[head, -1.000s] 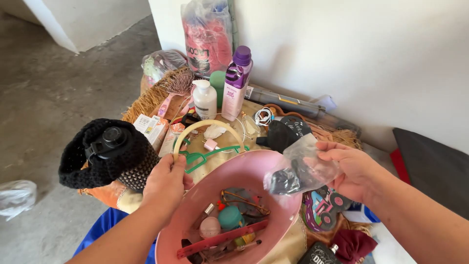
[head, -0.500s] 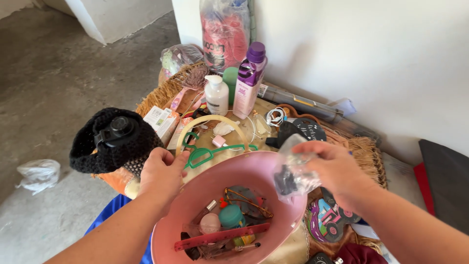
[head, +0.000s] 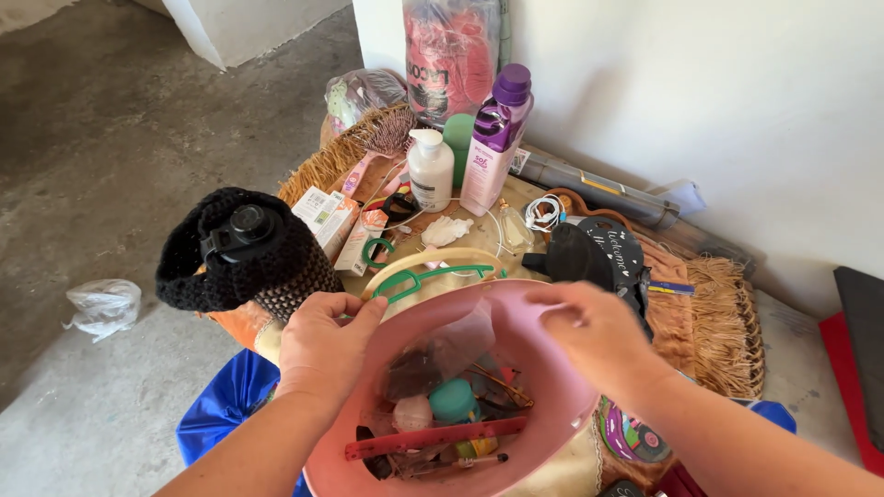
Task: Organizing various toiletries, personal care items, and household objects on tables and in storage containers.
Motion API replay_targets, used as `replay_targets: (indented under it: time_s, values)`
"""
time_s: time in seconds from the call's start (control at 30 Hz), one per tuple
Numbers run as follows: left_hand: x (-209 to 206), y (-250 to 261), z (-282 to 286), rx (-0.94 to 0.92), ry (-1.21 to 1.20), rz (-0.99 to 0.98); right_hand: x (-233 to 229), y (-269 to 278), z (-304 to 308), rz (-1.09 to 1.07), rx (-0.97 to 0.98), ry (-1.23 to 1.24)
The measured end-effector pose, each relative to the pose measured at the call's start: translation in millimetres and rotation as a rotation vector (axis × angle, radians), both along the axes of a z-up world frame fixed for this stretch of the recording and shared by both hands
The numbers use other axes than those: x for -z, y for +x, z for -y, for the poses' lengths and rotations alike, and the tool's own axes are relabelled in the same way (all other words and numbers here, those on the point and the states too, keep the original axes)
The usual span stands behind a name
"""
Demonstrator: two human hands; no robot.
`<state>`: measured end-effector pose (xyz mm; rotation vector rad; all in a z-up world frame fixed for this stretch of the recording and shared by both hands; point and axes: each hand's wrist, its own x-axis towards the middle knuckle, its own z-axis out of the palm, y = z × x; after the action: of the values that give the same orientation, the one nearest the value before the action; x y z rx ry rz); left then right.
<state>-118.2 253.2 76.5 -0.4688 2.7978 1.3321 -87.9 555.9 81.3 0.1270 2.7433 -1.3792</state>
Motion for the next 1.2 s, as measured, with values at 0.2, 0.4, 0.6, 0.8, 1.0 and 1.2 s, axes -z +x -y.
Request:
replay_targets:
  time_s: [0.2, 0.4, 0.6, 0.8, 1.0, 1.2]
  values:
    - [-14, -4, -5, 0.019, -0.002, 0.100, 62, -7, -85, -0.055, 0.535, 0.260]
    - [-6, -5, 0, 0.055, -0.033, 0.060, 140, -8, -157, 0.548, 0.399, 0.559]
    - [-23, -1, -6, 0.096, -0.342, -0.074, 132, -5, -166, 0.384, 0.552, 0.426]
    - [-18, 15, -19, 0.087, -0.221, 0.133, 86, 25, -151, 0.015, 0.556, -0.134]
    - [7, 37, -28, 0.375, -0.247, 0.269, 21, 41, -129, -0.124, 0.166, 0.222]
    - [48, 16, -43, 0.566, -0.242, 0.563, -13, 30, -159, -0.537, -0.302, 0.581]
